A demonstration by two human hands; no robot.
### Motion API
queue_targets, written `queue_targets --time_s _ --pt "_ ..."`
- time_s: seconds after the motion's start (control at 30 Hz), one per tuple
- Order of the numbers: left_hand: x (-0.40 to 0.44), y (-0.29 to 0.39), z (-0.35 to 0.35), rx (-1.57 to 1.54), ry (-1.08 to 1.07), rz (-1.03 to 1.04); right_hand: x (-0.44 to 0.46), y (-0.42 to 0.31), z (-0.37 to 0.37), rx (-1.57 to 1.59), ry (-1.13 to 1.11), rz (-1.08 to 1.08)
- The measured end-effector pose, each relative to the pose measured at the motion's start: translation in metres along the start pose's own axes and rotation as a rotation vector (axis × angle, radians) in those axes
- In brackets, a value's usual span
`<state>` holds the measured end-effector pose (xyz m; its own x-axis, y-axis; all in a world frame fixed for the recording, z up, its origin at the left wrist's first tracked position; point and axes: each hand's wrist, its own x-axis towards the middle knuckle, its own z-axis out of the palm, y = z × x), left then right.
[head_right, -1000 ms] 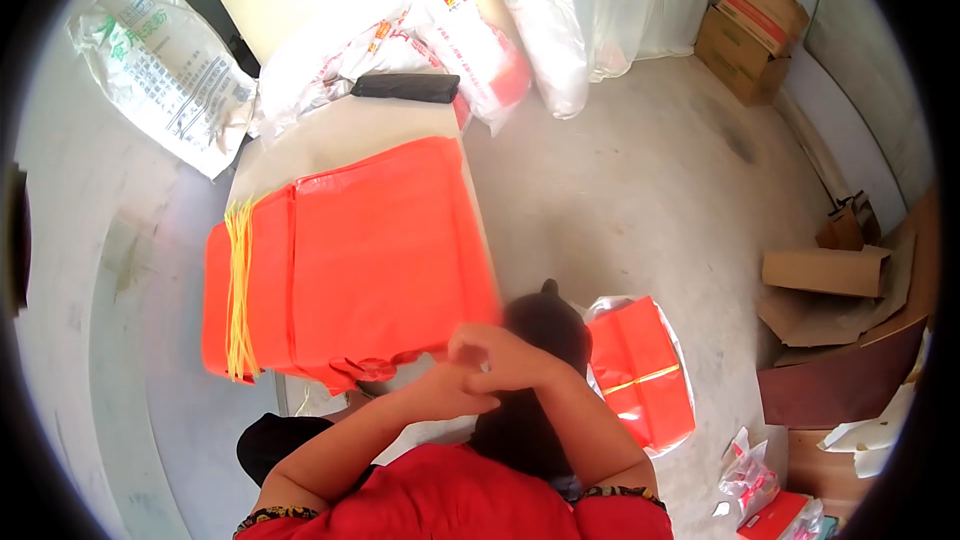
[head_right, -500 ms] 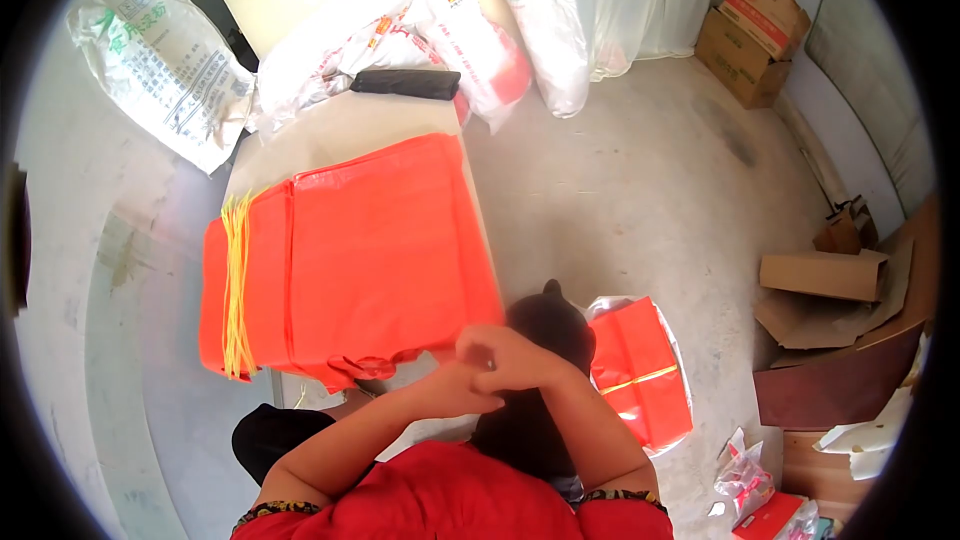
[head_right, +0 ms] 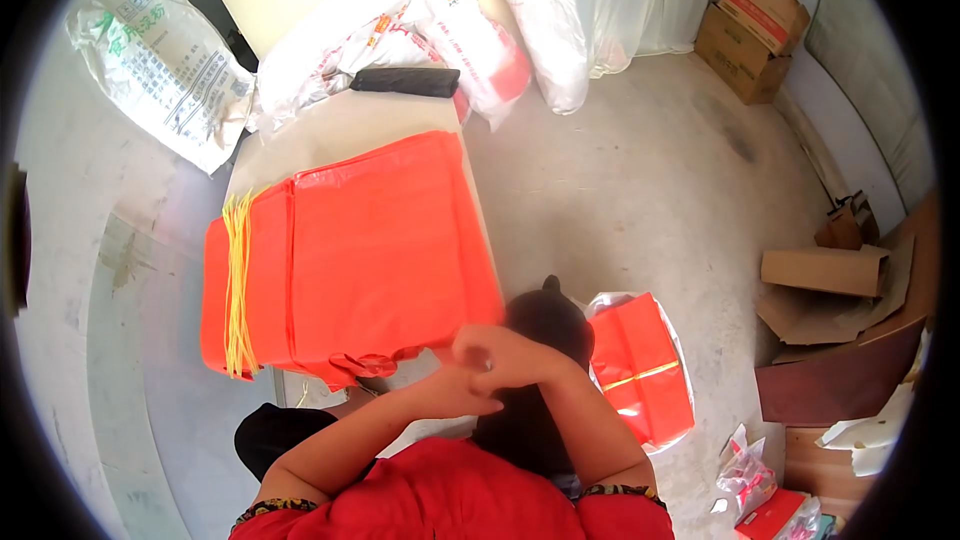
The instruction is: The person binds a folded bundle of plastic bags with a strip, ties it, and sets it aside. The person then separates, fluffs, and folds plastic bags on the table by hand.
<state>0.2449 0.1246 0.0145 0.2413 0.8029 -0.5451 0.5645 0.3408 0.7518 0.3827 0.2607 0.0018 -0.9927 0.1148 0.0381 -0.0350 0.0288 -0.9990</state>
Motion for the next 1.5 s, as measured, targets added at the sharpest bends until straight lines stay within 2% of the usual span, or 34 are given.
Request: queue_targets --time_s 0.1,0.17,0.2,0.27,0.37,0.5,0.57,0.67,0.77,0.87,1.0,1.03,1.1,1.13,1.23,1.27,1.33,1.4,1.5 --pt "-0.002 0.000 -0.002 0.037 -0.034 -0.026 -0.001 -0.001 0.001 -0.119 -0.003 0.076" --pt "0.000 -0.014 0.003 -0.041 0.069 0.078 -0.001 -0.001 0.001 -0.192 0.010 0.132" --pt "0.000 -0.017 0.004 -0.078 0.121 0.134 0.000 0.002 0.002 -0.146 0.054 0.059" --pt "-0.001 -0.016 0.005 -0.090 0.128 0.117 0.002 0.010 0.008 -0.052 0.139 -0.083" --pt "0.001 -0.011 0.013 -0.187 0.143 0.121 0.002 0.008 0.007 -0.014 0.095 -0.151" --pt "-0.010 0.001 0.007 -0.235 0.102 0.049 -0.003 0.000 0.008 -0.146 0.059 0.003" --pt "-0.008 -0.013 0.013 -0.236 0.166 0.143 -0.002 -0.001 0.008 -0.274 0.044 0.075" --pt "-0.007 -0.030 0.014 -0.163 0.227 0.246 0.000 -0.002 0.015 -0.212 0.120 0.097" --pt "-0.013 -0.030 0.014 -0.152 0.250 0.304 0.011 -0.006 0.027 -0.090 0.184 -0.189" --pt "-0.018 -0.035 0.020 -0.083 0.221 0.306 0.008 -0.010 0.032 -0.077 0.066 -0.029" --pt "-0.051 -0.027 0.003 -0.058 0.047 0.163 0.007 -0.024 0.047 -0.345 -0.030 0.210" --pt "-0.058 -0.026 -0.001 -0.049 0.004 0.121 0.010 -0.029 0.054 -0.381 -0.007 0.137" --pt "-0.072 -0.030 -0.010 -0.019 -0.004 0.211 0.019 -0.035 0.070 -0.447 0.044 -0.005" --pt "-0.078 -0.035 -0.013 -0.001 -0.009 0.258 0.028 -0.032 0.075 -0.486 0.068 -0.207" --pt "-0.097 -0.049 -0.019 -0.119 0.092 0.345 0.053 -0.053 0.096 -0.431 0.087 -0.245" --pt "-0.105 -0.046 -0.033 -0.112 0.009 0.270 0.061 -0.058 0.099 -0.455 0.075 -0.206" --pt "-0.117 -0.054 -0.048 -0.080 0.172 0.366 0.080 -0.065 0.099 -0.506 0.055 -0.130" --pt "-0.121 -0.067 -0.063 -0.020 0.274 0.403 0.101 -0.068 0.098 -0.621 0.075 -0.211" --pt "-0.131 -0.078 -0.096 -0.198 0.222 0.325 0.138 -0.070 0.098 -0.709 0.148 -0.334"
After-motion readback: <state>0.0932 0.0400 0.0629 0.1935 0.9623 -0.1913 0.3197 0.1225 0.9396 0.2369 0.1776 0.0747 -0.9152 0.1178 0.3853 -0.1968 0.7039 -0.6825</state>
